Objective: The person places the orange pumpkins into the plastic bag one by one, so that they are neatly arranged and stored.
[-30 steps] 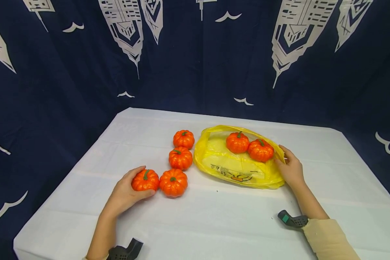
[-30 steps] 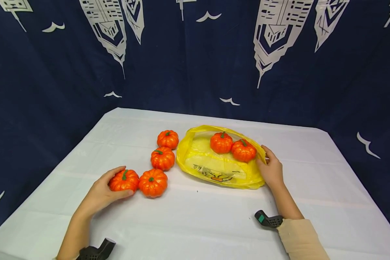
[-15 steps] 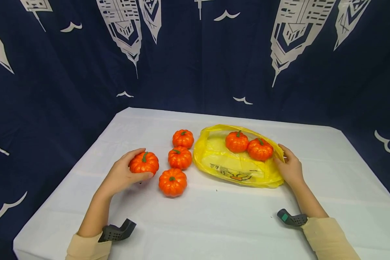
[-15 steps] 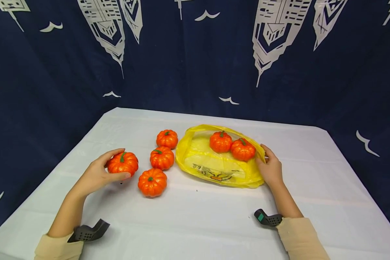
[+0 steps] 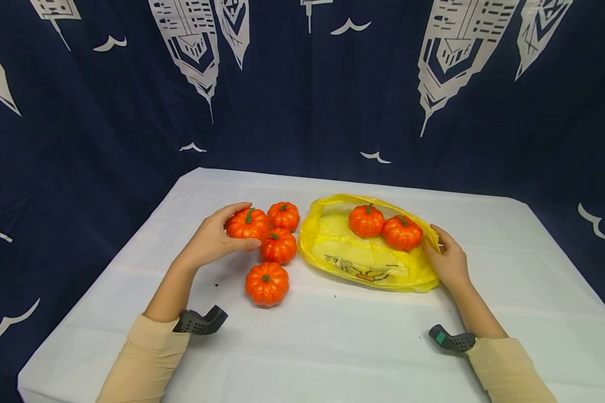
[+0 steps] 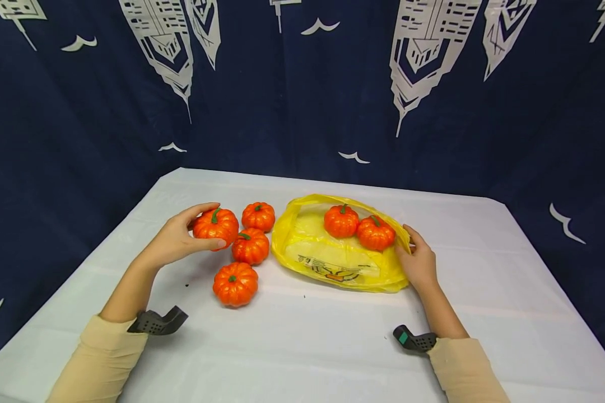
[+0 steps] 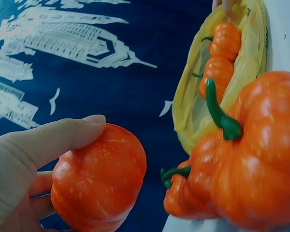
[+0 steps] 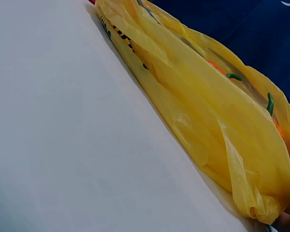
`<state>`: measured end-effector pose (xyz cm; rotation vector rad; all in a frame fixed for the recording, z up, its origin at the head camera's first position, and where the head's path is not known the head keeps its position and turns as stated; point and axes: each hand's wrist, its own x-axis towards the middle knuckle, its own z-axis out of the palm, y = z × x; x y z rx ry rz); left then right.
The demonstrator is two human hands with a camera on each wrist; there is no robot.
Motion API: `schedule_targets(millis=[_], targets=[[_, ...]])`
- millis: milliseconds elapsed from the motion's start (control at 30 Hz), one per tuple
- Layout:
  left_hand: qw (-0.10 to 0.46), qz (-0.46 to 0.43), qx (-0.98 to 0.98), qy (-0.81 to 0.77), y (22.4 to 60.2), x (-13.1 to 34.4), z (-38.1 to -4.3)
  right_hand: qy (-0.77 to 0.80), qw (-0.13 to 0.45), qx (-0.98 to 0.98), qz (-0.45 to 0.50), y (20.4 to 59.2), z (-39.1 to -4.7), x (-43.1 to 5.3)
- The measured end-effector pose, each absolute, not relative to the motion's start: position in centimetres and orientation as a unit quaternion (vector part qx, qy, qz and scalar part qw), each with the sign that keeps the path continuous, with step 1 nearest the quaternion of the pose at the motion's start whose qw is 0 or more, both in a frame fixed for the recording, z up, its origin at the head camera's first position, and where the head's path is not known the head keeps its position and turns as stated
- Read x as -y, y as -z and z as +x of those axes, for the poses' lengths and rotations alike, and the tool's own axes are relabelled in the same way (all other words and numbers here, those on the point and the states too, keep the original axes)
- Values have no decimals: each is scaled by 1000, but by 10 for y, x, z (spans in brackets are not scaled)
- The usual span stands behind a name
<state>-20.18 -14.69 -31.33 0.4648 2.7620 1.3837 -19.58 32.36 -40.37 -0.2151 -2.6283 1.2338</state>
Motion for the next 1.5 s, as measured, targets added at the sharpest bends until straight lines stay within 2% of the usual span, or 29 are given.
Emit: schedule_targets(millis=[733, 1500], targets=[[2, 172, -872, -458, 311, 75, -234, -417, 113, 899, -69, 403, -195, -324], [26, 187, -877, -442, 318, 8, -249, -423, 113, 897, -70, 406, -196, -326]])
